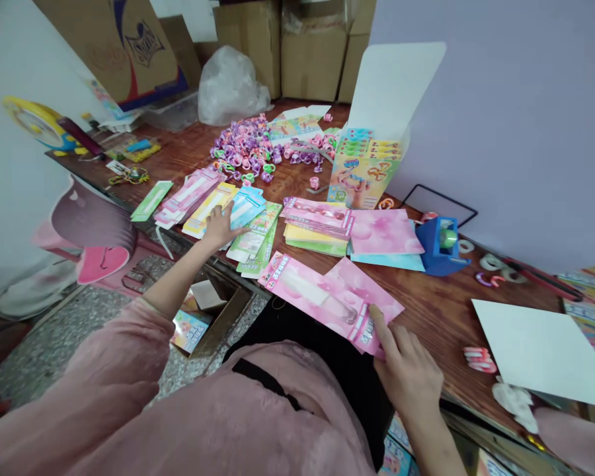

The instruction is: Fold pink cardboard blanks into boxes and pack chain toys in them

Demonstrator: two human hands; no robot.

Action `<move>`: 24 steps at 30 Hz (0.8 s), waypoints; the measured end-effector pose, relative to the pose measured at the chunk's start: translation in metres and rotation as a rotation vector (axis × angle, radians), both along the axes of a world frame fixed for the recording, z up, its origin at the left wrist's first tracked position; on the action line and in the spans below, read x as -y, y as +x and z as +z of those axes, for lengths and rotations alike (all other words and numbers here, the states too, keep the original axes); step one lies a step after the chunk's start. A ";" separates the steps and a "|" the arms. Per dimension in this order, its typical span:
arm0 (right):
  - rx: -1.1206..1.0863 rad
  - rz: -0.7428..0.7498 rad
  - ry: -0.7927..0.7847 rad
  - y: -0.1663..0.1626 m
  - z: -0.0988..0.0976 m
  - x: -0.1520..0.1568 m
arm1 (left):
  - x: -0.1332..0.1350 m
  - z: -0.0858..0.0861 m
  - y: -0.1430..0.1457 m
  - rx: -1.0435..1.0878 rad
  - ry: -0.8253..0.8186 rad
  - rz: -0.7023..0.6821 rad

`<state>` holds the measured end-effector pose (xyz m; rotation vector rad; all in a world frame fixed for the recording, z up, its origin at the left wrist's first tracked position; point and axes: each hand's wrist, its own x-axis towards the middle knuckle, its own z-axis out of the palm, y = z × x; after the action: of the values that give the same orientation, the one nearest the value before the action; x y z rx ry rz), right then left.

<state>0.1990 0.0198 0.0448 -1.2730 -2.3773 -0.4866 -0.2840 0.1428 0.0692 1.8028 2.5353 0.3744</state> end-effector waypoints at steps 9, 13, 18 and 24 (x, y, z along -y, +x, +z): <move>0.099 0.012 0.003 -0.007 0.018 -0.011 | 0.069 0.039 0.151 -0.058 0.105 -1.062; 0.179 -0.018 -0.042 -0.014 0.029 -0.016 | 0.065 0.041 0.186 -0.126 -0.131 -1.122; 0.224 -0.076 -0.140 -0.010 0.033 -0.015 | 0.058 0.027 0.206 -0.201 -0.187 -1.038; 0.196 -0.068 -0.262 -0.015 0.031 -0.020 | 0.070 0.015 0.209 -0.132 -0.109 -1.014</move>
<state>0.1845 0.0396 0.0758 -1.4836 -2.6373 -0.3406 -0.0754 0.0731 0.0837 2.7586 1.3233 0.0728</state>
